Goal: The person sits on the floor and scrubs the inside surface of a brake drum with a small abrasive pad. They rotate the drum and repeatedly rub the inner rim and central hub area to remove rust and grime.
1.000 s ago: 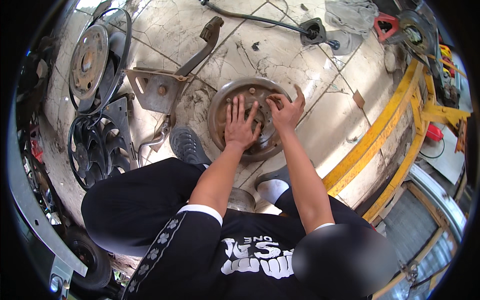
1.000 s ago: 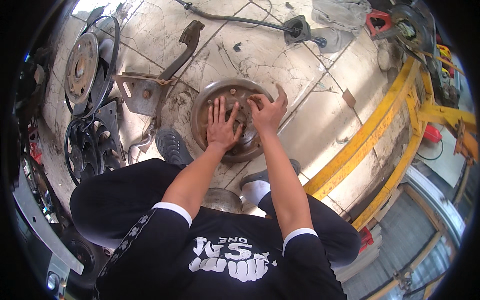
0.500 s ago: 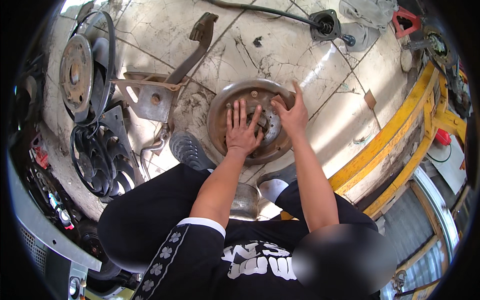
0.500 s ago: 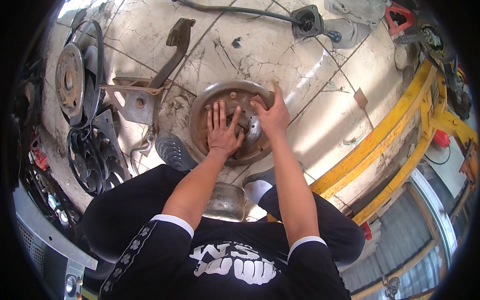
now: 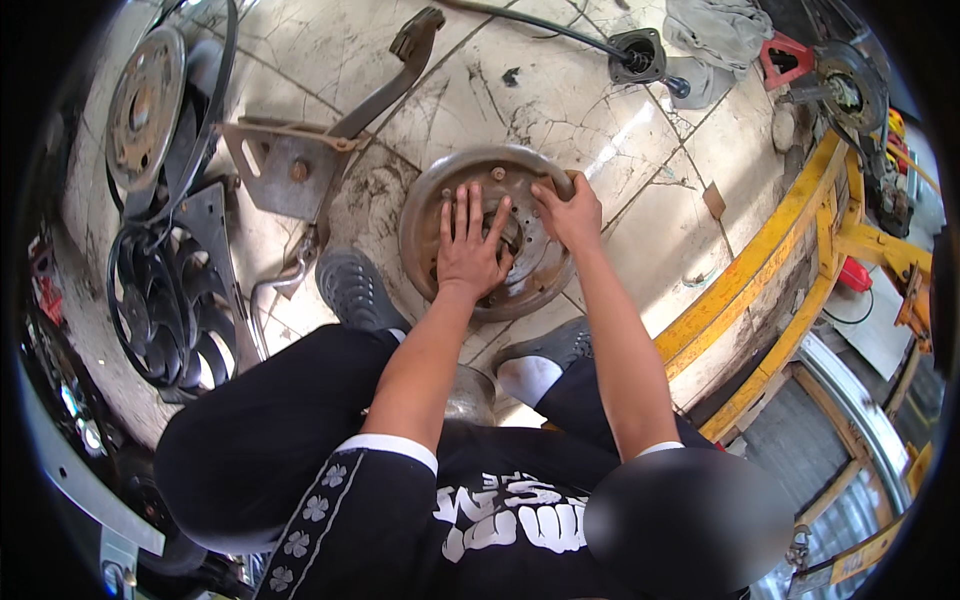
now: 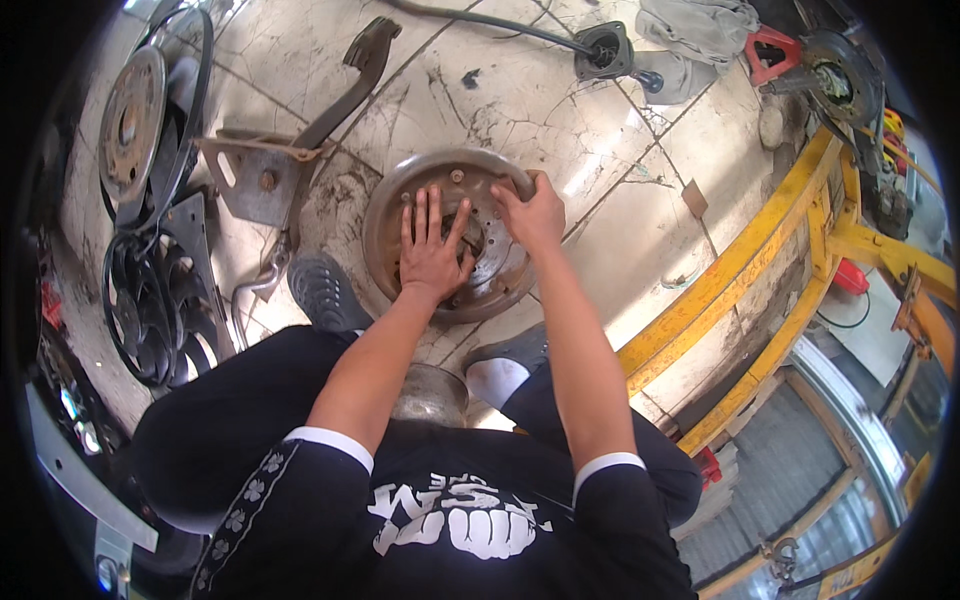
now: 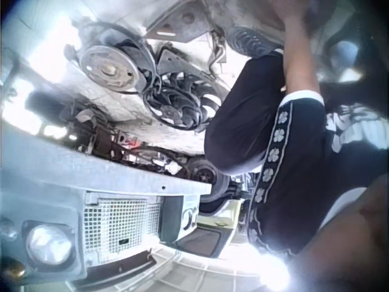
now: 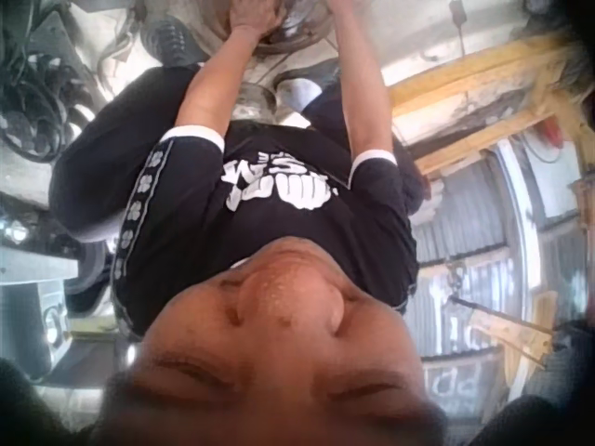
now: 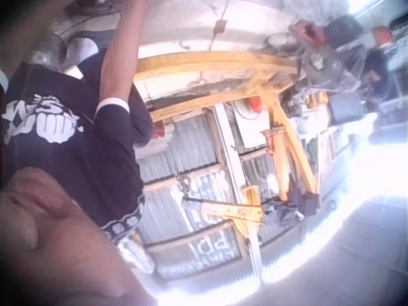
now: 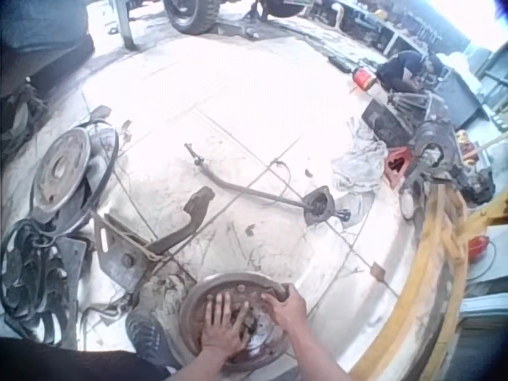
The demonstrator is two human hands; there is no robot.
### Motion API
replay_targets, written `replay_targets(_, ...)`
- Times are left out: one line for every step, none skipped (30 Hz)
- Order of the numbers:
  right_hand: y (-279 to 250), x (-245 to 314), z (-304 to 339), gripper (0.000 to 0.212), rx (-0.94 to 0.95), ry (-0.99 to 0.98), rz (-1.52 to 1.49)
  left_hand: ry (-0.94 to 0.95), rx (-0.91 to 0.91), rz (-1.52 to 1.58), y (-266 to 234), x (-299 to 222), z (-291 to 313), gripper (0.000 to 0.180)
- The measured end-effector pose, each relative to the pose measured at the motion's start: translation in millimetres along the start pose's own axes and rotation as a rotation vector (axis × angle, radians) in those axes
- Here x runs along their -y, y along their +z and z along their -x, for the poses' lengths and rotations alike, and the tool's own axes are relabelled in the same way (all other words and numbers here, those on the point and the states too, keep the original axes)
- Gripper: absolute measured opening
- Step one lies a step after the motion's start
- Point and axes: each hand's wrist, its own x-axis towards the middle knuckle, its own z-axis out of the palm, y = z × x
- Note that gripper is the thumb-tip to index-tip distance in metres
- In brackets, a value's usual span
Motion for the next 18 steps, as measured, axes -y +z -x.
replay_targets(0, 27, 6, 0.056, -0.032, 0.127, 0.152, -0.006, 0.015, 0.003, -3, 1, -1, 0.096)
replay_targets(-5, 42, 7, 0.057, -0.019, 0.166, 0.176, -0.006, 0.029, 0.008, -4, 1, -3, 0.096)
replay_targets(-8, 53, 11, 0.057, -0.002, 0.213, 0.198, -0.014, 0.028, 0.012, -3, -1, -2, 0.096)
replay_targets(-9, 57, 12, 0.058, 0.015, 0.260, 0.221, -0.022, 0.038, 0.004, -4, 0, 0, 0.096)
replay_targets(-4, 41, 10, 0.062, 0.041, 0.168, 0.133, -0.030, 0.049, -0.003, -4, 1, 2, 0.096)
replay_targets(-1, 12, 2, 0.067, 0.056, 0.073, 0.050, -0.031, 0.052, -0.004, -6, -1, 0, 0.097)
replay_targets(0, -9, -6, 0.071, 0.072, -0.023, -0.036, -0.025, 0.051, 0.003, -6, -3, -1, 0.096)
replay_targets(1, -15, -7, 0.070, 0.071, -0.048, -0.090, -0.021, 0.049, 0.008, -6, -2, 0, 0.096)
replay_targets(-2, -13, -4, 0.068, 0.077, -0.074, -0.142, -0.023, 0.049, 0.014, -7, -2, 1, 0.096)
replay_targets(-3, -11, -2, 0.067, 0.083, -0.101, -0.194, -0.023, 0.047, 0.013, -7, -1, -1, 0.096)
replay_targets(-2, -6, -4, 0.064, 0.061, 0.017, -0.068, -0.023, 0.046, 0.011, -8, -1, -2, 0.096)
replay_targets(-3, 23, 3, 0.060, 0.045, 0.139, 0.058, -0.025, 0.053, 0.007, -7, 1, 0, 0.096)
replay_targets(-5, 42, 6, 0.057, 0.023, 0.255, 0.185, -0.032, 0.048, 0.011, -8, 1, -1, 0.097)
replay_targets(-5, 44, 4, 0.057, 0.018, 0.241, 0.185, -0.037, 0.041, 0.015, -8, -1, -3, 0.097)
replay_targets(-5, 45, 4, 0.056, 0.014, 0.236, 0.188, -0.038, 0.041, 0.022, -8, -2, -2, 0.097)
replay_targets(-6, 45, 4, 0.056, 0.010, 0.230, 0.190, -0.042, 0.048, 0.011, -8, -2, -1, 0.097)
replay_targets(-2, 26, 1, 0.060, 0.048, 0.119, 0.049, -0.044, 0.054, 0.000, -8, -2, 1, 0.097)
replay_targets(0, -7, -8, 0.064, 0.072, 0.003, -0.092, -0.038, 0.050, -0.010, -9, -4, -3, 0.097)
